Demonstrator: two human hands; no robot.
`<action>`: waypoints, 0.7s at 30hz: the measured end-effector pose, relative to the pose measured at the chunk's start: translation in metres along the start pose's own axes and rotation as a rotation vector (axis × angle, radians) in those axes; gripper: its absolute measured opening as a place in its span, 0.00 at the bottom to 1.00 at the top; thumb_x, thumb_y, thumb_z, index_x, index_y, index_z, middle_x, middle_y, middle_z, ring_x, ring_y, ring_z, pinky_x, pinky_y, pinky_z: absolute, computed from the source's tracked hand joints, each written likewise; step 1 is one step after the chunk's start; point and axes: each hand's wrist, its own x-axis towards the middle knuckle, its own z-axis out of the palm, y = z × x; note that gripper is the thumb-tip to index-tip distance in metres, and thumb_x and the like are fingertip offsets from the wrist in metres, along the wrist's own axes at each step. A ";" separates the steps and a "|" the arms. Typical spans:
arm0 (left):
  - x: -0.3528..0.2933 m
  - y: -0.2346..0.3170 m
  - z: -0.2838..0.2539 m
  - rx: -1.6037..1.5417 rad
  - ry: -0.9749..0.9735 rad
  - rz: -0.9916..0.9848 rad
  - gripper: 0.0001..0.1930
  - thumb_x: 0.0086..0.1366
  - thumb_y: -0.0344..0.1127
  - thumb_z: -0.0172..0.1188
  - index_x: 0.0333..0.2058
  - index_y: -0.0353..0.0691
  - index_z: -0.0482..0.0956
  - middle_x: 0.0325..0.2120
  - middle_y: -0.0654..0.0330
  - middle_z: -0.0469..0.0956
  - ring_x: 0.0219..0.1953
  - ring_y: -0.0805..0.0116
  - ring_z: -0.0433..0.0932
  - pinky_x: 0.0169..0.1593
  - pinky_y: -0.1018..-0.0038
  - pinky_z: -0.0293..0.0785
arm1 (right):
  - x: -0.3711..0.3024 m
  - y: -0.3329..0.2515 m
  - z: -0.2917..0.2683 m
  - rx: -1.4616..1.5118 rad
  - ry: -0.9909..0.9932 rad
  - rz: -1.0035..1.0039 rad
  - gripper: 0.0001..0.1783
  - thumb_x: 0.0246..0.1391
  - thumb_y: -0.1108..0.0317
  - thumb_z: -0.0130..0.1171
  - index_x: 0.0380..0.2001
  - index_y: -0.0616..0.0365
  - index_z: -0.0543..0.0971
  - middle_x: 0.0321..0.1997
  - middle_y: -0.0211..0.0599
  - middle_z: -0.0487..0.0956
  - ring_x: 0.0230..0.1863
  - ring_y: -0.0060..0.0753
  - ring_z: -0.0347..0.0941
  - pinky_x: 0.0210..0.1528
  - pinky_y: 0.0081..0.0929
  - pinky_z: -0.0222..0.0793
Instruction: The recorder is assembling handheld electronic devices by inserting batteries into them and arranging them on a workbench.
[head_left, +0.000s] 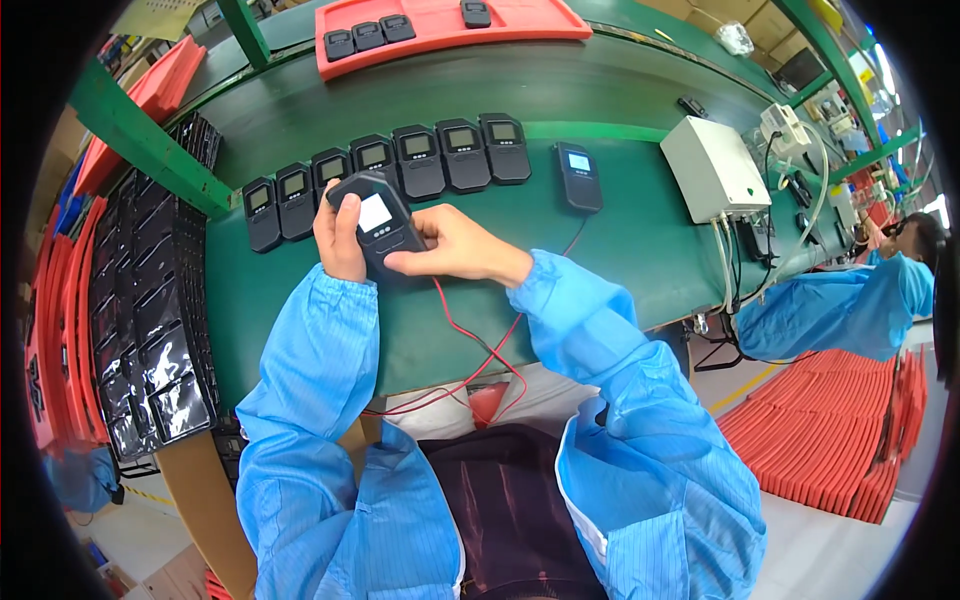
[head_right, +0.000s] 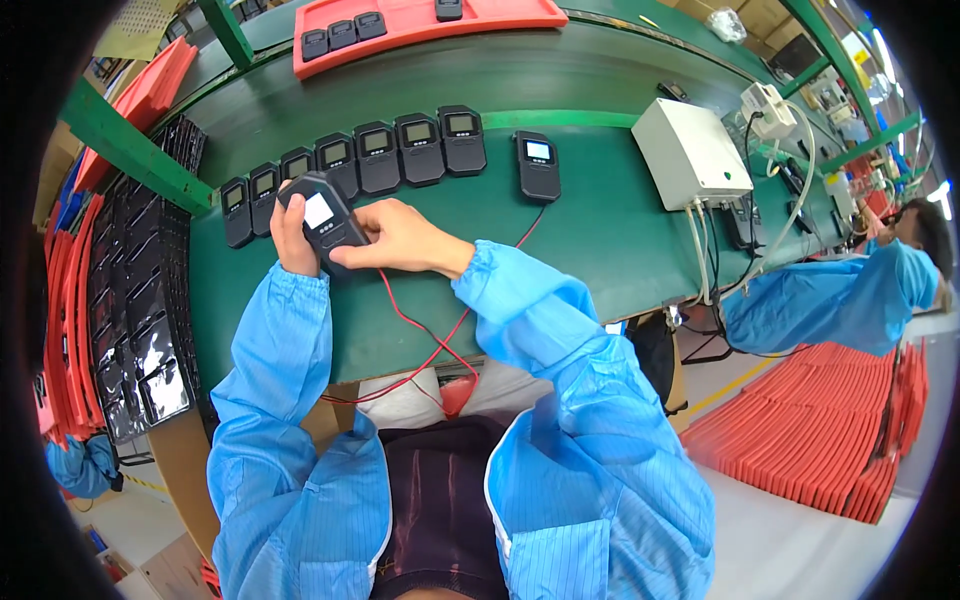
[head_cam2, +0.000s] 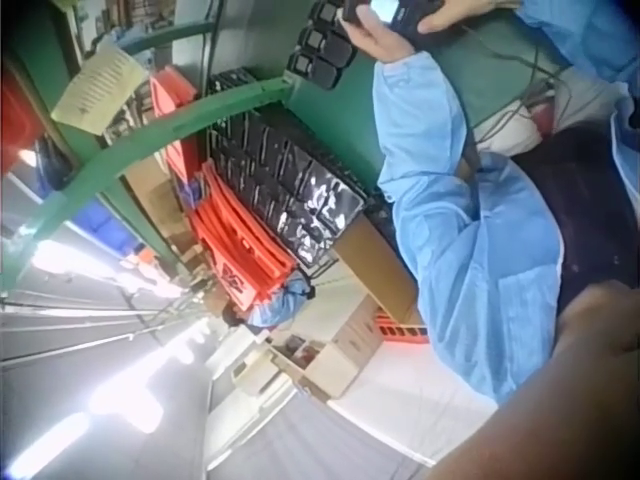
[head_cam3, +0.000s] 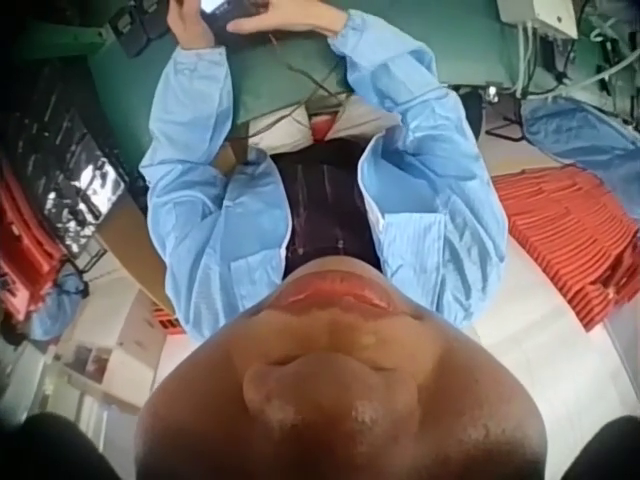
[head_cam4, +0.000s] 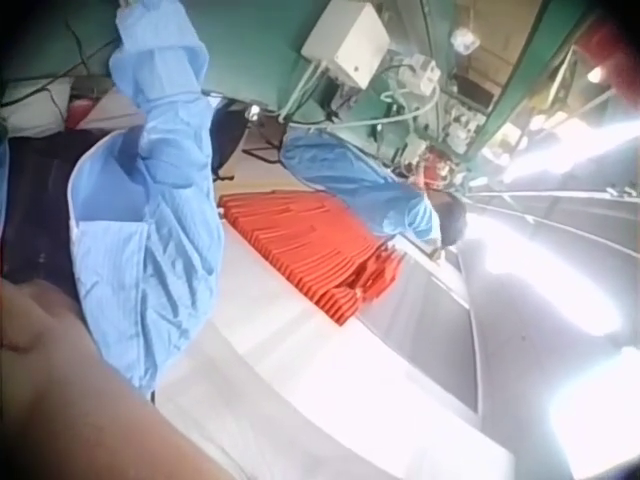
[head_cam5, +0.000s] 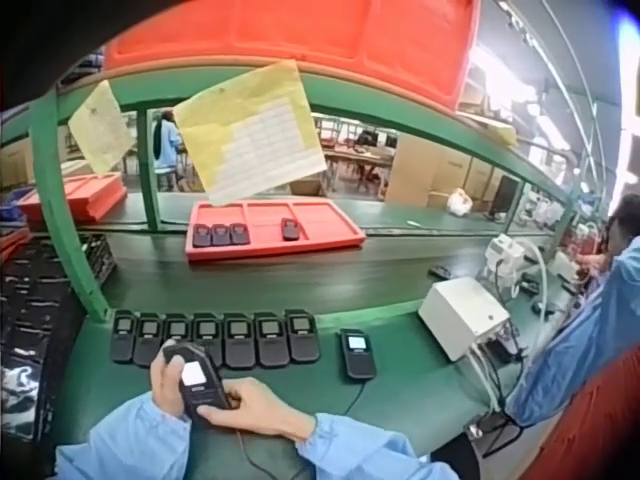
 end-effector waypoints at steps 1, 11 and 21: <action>0.000 -0.001 0.002 -0.004 0.005 0.001 0.12 0.67 0.40 0.52 0.41 0.37 0.75 0.34 0.65 0.76 0.38 0.76 0.73 0.43 0.79 0.70 | -0.002 0.001 -0.003 -0.004 -0.004 0.003 0.23 0.53 0.53 0.66 0.38 0.65 0.79 0.32 0.26 0.78 0.32 0.16 0.70 0.36 0.19 0.67; -0.003 -0.004 0.003 0.067 -0.021 -0.044 0.17 0.65 0.44 0.53 0.43 0.35 0.75 0.32 0.64 0.75 0.35 0.76 0.73 0.41 0.79 0.70 | -0.004 -0.019 -0.003 -0.324 -0.015 0.106 0.22 0.48 0.53 0.64 0.32 0.64 0.78 0.30 0.40 0.80 0.31 0.30 0.75 0.32 0.28 0.66; 0.002 0.000 -0.003 0.187 -0.026 0.139 0.16 0.65 0.43 0.53 0.39 0.33 0.76 0.30 0.67 0.72 0.34 0.77 0.71 0.42 0.80 0.67 | -0.005 -0.014 0.003 -0.731 0.157 -0.193 0.23 0.45 0.50 0.63 0.31 0.62 0.77 0.26 0.45 0.77 0.31 0.46 0.73 0.34 0.40 0.69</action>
